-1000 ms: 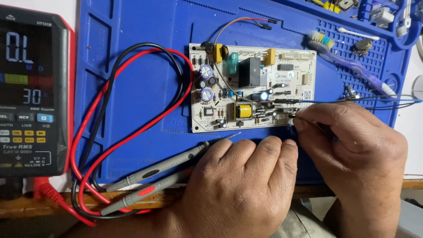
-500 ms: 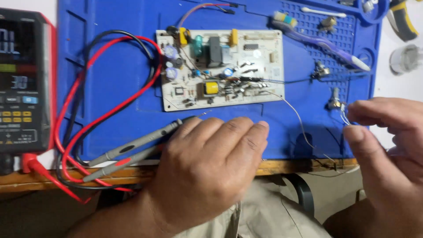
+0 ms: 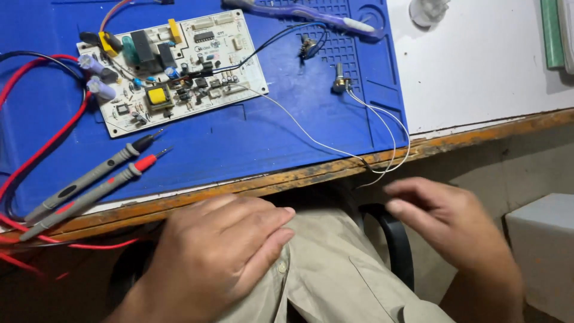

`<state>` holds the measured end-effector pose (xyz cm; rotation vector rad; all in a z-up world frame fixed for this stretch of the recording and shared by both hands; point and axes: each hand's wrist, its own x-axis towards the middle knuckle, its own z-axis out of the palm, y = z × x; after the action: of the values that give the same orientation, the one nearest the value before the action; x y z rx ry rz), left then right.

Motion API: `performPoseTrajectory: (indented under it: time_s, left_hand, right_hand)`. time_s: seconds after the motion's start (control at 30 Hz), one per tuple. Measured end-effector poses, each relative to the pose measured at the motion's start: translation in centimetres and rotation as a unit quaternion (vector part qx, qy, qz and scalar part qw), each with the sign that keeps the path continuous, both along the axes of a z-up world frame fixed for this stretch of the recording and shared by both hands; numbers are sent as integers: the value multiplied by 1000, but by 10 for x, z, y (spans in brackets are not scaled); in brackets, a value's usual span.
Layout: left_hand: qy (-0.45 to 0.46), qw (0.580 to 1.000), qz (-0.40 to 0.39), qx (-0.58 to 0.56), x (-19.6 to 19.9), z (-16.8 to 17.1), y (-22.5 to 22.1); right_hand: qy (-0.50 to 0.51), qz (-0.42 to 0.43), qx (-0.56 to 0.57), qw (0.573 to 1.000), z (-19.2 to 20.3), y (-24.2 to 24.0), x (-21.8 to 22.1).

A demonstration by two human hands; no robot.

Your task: Testing and connecting components on a circuit board using a multimeter and jumper wires on a repair bench.

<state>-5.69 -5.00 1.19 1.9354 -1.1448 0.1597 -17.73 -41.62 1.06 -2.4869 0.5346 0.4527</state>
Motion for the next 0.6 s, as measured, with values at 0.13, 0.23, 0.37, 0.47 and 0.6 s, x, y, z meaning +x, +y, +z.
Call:
performPoseTrajectory:
  time_s: [0.13,0.23,0.37,0.47,0.6]
  left_hand:
    - [-42,992,32,114,-16,-14,-22]
    - [43,981,27,185,-23,-24,-32]
    - [106,959,9,262,-24,-27,-46]
    - [126,963,-11,239,-24,-25,-48]
    - [49,976,45,209,-22,3,-25]
  right_hand:
    - [129,-96,31,987,-55,39,20]
    - [-41,4,153,987,-57,57,23]
    - [-63,-4,429,901,-39,59,15]
    - [-97,-11,625,775,-38,59,15]
    - [-147,-46,765,626,-29,63,27]
